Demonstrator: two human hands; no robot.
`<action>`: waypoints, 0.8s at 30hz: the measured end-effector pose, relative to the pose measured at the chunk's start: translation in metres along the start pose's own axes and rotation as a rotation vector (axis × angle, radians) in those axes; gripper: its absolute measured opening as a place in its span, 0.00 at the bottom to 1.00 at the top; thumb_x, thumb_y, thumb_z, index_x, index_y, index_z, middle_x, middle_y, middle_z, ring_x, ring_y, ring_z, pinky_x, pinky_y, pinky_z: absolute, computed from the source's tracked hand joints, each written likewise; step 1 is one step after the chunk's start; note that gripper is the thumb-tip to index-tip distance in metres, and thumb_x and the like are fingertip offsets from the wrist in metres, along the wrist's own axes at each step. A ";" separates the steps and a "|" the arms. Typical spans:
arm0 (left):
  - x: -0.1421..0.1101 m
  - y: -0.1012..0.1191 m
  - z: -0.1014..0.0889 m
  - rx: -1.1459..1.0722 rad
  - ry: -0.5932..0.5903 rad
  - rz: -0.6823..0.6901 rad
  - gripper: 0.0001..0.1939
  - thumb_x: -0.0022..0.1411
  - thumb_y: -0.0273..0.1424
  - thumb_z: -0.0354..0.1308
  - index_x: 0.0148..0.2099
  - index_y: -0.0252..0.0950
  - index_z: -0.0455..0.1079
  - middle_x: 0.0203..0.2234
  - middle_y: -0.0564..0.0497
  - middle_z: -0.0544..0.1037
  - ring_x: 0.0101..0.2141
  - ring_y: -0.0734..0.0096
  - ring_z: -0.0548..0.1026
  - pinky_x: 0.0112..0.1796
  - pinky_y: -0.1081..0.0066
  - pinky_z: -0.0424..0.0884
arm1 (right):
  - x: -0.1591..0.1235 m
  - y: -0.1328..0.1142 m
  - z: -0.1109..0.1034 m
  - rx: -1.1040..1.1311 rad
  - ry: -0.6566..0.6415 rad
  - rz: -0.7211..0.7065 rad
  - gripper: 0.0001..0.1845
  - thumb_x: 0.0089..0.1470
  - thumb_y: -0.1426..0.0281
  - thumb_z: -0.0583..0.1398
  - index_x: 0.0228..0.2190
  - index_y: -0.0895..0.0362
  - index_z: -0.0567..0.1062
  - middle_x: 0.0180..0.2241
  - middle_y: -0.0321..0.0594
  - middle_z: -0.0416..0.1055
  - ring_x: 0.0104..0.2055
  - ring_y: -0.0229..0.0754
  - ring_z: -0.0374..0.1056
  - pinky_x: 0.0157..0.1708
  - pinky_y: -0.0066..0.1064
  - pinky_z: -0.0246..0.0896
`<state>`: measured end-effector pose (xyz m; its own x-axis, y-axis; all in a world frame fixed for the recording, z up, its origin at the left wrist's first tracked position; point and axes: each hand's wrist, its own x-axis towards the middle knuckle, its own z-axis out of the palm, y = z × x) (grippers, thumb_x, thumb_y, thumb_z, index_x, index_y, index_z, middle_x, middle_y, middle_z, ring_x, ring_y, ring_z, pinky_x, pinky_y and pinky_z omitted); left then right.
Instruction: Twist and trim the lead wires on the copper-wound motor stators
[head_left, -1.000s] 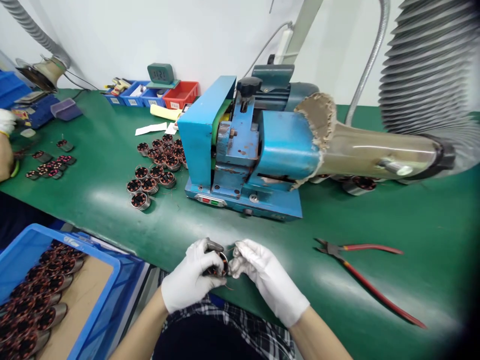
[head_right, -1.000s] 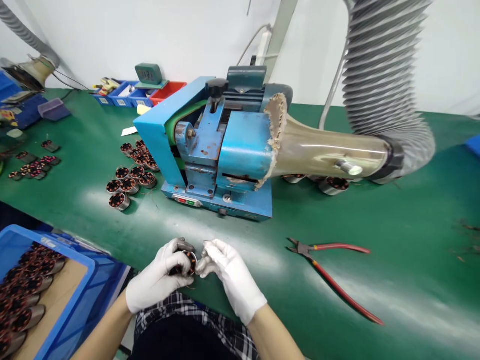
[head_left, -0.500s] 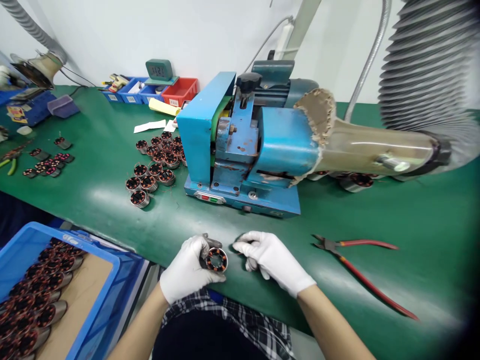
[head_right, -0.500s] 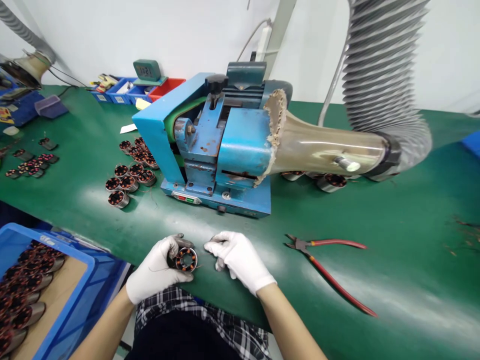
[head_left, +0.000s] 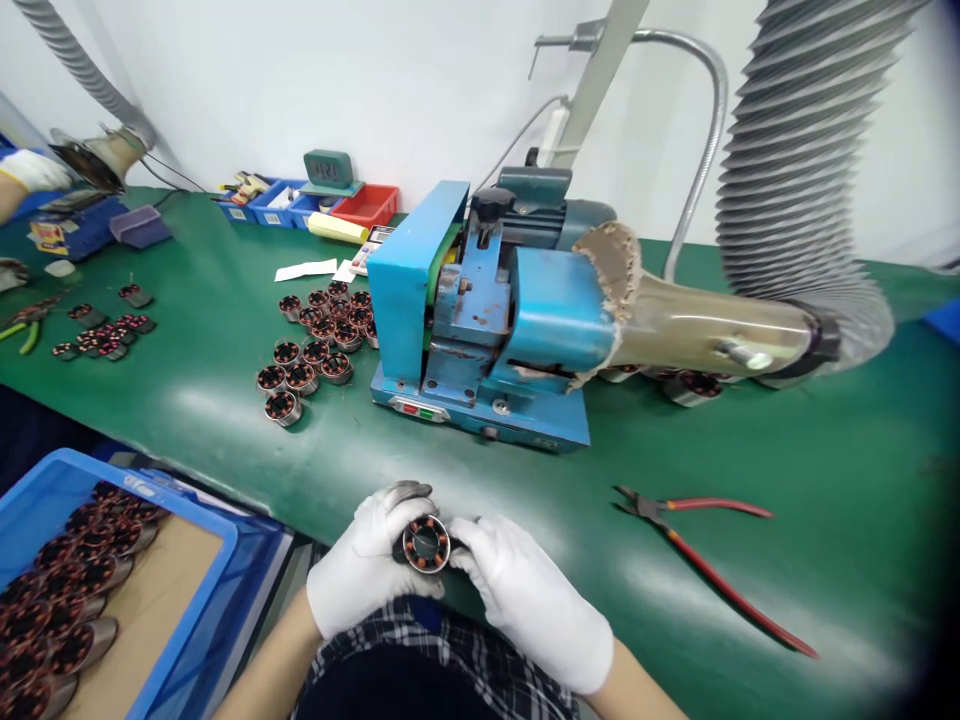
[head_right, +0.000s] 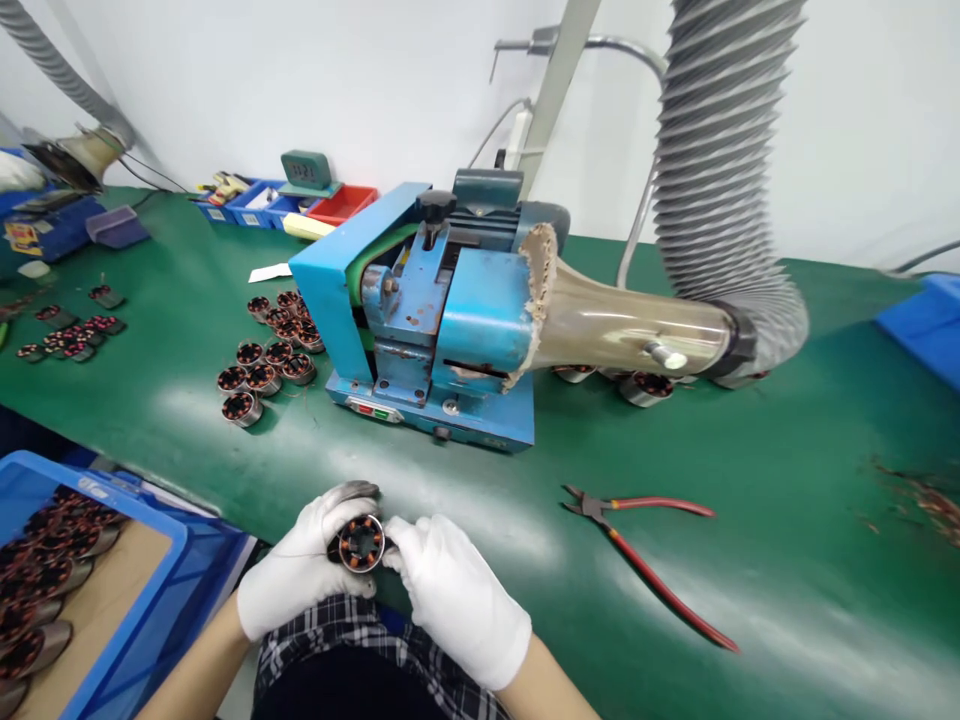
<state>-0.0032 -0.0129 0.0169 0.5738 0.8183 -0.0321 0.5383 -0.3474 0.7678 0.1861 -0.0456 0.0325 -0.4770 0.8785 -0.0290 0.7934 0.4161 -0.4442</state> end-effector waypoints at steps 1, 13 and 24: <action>-0.002 0.004 -0.002 -0.073 -0.007 -0.020 0.32 0.40 0.32 0.69 0.49 0.40 0.63 0.51 0.45 0.67 0.53 0.55 0.63 0.52 0.58 0.61 | 0.000 0.000 -0.004 -0.018 0.028 -0.023 0.09 0.57 0.74 0.49 0.31 0.58 0.69 0.23 0.39 0.67 0.24 0.41 0.60 0.26 0.30 0.54; -0.013 0.050 -0.026 -0.073 0.299 0.286 0.18 0.55 0.21 0.56 0.47 0.42 0.66 0.44 0.46 0.68 0.45 0.63 0.69 0.45 0.65 0.68 | -0.003 -0.015 -0.042 0.541 0.072 0.159 0.12 0.59 0.70 0.47 0.23 0.54 0.60 0.20 0.29 0.57 0.22 0.35 0.54 0.24 0.25 0.50; -0.018 0.053 -0.010 -0.127 0.464 0.067 0.20 0.50 0.23 0.60 0.45 0.42 0.60 0.41 0.48 0.65 0.48 0.61 0.64 0.48 0.58 0.65 | 0.000 -0.025 -0.041 0.829 0.212 0.258 0.12 0.56 0.68 0.48 0.22 0.54 0.59 0.20 0.30 0.55 0.22 0.35 0.51 0.24 0.27 0.49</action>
<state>0.0084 -0.0414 0.0646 0.2533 0.9239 0.2867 0.4130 -0.3713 0.8316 0.1817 -0.0467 0.0801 -0.1762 0.9804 -0.0885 0.2992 -0.0323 -0.9536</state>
